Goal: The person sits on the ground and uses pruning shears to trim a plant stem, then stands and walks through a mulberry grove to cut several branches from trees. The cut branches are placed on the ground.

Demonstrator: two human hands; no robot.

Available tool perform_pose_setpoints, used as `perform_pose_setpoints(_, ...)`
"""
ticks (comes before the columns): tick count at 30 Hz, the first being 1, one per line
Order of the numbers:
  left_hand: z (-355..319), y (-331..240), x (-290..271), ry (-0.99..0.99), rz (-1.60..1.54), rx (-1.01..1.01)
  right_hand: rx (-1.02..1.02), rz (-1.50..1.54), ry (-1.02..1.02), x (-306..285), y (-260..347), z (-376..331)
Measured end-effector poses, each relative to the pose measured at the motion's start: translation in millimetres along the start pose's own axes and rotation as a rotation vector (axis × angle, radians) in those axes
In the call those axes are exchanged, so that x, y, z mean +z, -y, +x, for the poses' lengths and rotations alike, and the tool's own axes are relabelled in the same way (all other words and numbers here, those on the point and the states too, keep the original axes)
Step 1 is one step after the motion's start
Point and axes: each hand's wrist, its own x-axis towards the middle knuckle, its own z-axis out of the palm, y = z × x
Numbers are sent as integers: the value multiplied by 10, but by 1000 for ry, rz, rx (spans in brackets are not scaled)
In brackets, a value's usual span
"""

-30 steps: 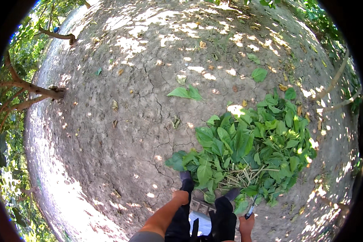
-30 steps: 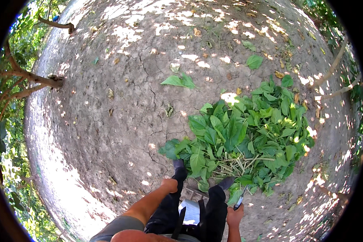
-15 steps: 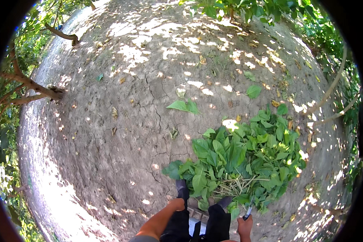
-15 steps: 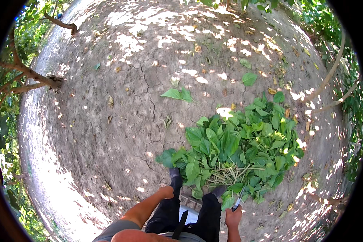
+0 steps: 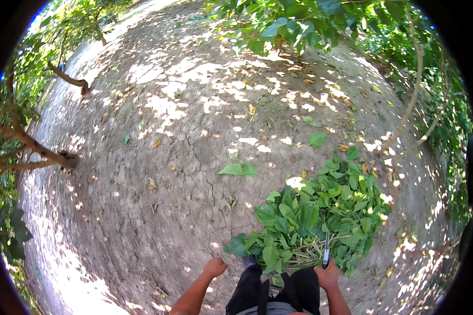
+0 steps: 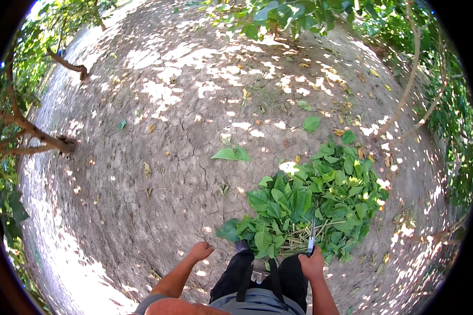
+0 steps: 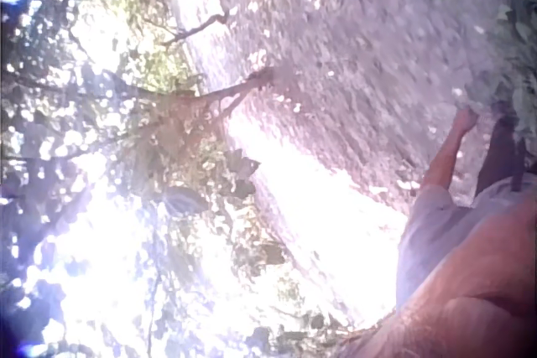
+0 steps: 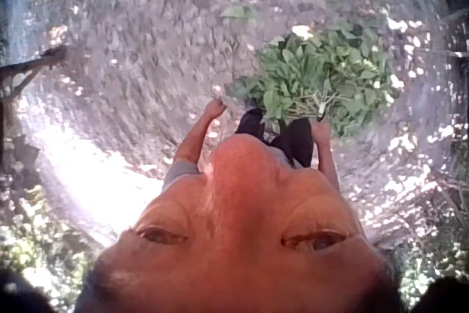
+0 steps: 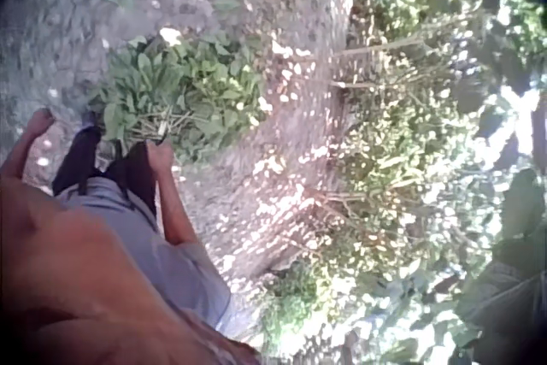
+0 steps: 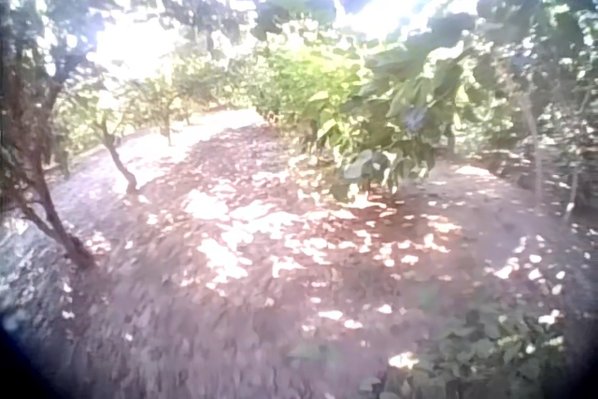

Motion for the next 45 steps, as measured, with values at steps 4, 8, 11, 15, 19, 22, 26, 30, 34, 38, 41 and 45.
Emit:
perform_pose_setpoints(4,7,-87,-486,-68,-34,47,-32,-10,-34,-4,278,123)
perform_pose_setpoints(8,53,-473,-874,-42,-67,54,-127,-66,-54,15,543,354)
perform_pose_setpoints(11,197,-513,-1044,-115,-111,96,-34,-101,89,95,834,602)
perform_pose_setpoints(15,552,-746,-1555,-139,-74,55,26,-101,203,217,1005,1047)
perform_pose_setpoints(19,1115,-838,-2122,-230,-139,-7,39,-126,267,247,1270,1723)
perform_pose_setpoints(22,1386,-1097,-2401,-140,-173,-103,104,-138,350,17,1530,2078)
perform_pose_setpoints(26,1670,-1400,-2475,-69,-366,-247,140,-157,326,-243,1460,2500)
perform_pose_setpoints(30,1966,-1189,-2454,18,-482,-340,218,-24,320,-641,1909,2982)
perform_pose_setpoints(34,2206,-1352,-2527,82,-472,-442,168,-3,158,-619,2046,3250)
perform_pose_setpoints(38,2656,-1383,-2814,149,-496,-476,241,19,202,-597,2292,3538)
perform_pose_setpoints(41,3110,-1504,-3147,196,-525,-441,298,58,150,-523,2348,3728)
perform_pose_setpoints(45,3922,-1925,-3771,187,-359,-377,442,143,114,-620,2403,3989)
